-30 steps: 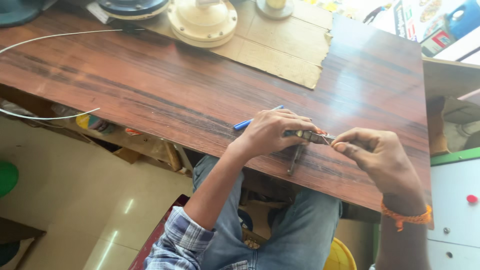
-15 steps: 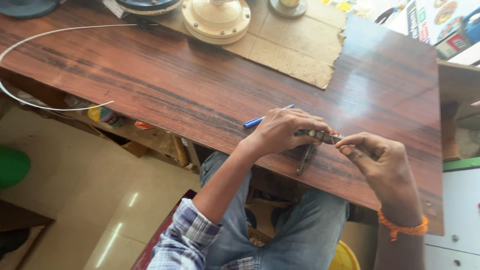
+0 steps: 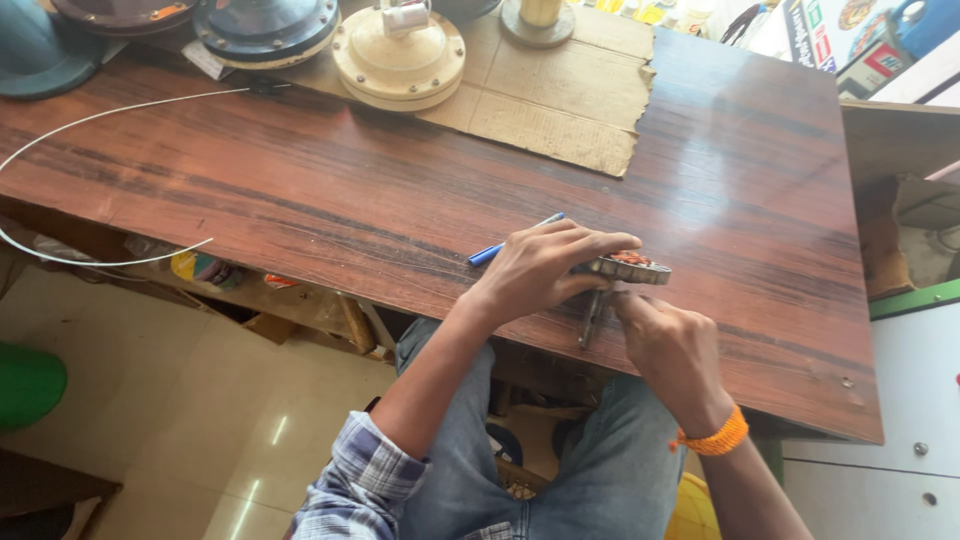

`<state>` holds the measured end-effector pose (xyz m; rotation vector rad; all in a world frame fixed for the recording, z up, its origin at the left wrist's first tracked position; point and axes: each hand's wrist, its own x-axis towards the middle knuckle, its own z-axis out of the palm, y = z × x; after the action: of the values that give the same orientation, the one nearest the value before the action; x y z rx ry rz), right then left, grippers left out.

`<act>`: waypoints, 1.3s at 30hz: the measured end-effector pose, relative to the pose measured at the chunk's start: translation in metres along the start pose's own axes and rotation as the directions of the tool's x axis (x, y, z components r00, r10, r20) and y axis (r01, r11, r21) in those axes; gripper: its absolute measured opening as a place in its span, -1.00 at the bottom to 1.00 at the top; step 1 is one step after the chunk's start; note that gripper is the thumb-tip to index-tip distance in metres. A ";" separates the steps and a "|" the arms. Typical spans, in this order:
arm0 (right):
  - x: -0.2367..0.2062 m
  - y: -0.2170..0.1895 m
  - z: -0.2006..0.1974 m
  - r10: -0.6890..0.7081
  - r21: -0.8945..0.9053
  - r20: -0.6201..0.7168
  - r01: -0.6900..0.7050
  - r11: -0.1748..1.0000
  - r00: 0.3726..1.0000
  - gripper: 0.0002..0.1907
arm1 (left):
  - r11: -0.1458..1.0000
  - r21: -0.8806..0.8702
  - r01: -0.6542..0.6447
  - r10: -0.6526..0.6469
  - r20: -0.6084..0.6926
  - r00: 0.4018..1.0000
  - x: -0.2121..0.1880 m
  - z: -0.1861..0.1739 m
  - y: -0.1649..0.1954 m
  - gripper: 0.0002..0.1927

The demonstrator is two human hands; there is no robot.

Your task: The person sits at a wooden workbench and works on a small pump rotor assembly with copper windings, holding it steady while fitting and pressing components onto it by hand. They occasionally reposition the part and briefly pick up and set down a pen-like object before resuming fitting components.

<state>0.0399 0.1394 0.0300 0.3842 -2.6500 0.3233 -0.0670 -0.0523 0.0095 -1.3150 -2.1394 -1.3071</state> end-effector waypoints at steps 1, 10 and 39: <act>0.001 0.002 0.004 0.002 0.012 -0.004 -0.002 1.000 1.000 -0.89 | 1.000 0.000 -0.030 0.030 0.023 0.999 -0.002 -0.001 -0.001 -0.39; -0.004 0.001 0.002 0.121 0.327 0.071 -0.138 0.935 0.990 -0.86 | 0.829 0.454 -0.327 0.358 0.018 0.934 -0.035 0.003 -0.003 -0.65; 0.093 0.050 -0.009 0.364 0.253 0.195 -0.405 0.879 0.911 -0.80 | 0.720 -0.419 0.554 -0.692 -0.372 0.619 -0.015 0.057 0.051 -0.82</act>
<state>-0.0524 0.1687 0.0724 -0.0479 -2.8133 0.8453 -0.0059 -0.0050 -0.0038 -0.1420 -2.1258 -1.9930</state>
